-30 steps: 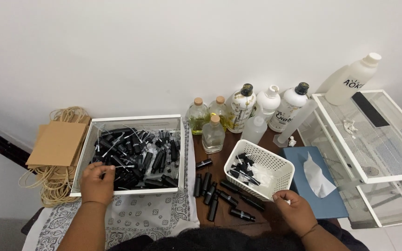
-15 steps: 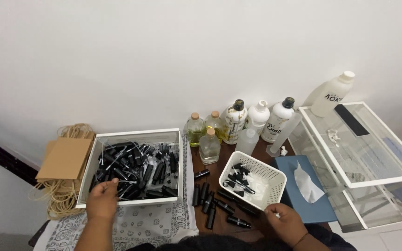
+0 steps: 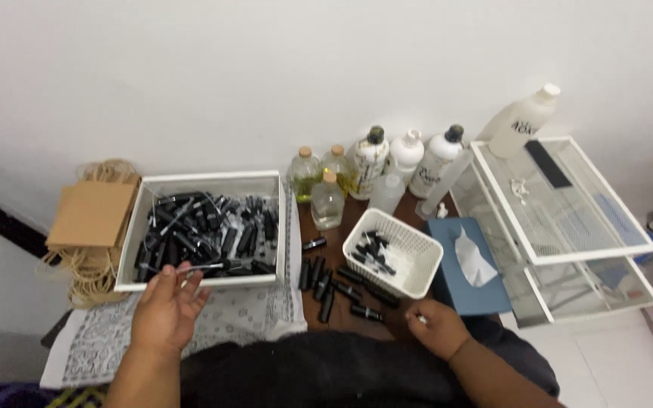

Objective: Cleaning individual black perfume sprayers by wiping them with a white cloth and placing them into a basket.

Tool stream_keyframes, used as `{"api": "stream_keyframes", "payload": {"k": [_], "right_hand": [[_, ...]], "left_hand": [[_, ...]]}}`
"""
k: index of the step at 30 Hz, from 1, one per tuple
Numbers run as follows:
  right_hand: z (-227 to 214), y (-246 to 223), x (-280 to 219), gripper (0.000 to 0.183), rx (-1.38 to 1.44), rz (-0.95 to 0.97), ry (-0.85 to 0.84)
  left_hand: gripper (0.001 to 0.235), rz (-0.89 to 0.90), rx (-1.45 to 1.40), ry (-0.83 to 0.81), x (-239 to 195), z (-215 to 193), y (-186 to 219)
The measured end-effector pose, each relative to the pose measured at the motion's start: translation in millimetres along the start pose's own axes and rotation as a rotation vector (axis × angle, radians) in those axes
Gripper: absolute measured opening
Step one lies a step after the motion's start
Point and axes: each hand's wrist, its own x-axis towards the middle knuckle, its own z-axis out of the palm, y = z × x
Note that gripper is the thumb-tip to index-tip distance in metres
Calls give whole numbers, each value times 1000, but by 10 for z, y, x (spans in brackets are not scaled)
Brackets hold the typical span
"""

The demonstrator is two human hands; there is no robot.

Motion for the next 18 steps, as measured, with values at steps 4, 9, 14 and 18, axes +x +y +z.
{"api": "stream_keyframes", "payload": {"k": [4,9,14,18], "right_hand": [[-12,-150,-100,14,-97,71,-92],[11,-36,-146,18,-104,56,-125],[-197,-398,-176,27,46,285,-102],[-523,-865,-192,36,410,410,-110]], "left_hand": [[20,-81,-35,2,-492,243,225],[28,-265,-53,53,-711,319,98],[31,-310,-47,-78,-1290,757,246],[7,-415,-137,-147,-1554,995,281]]}}
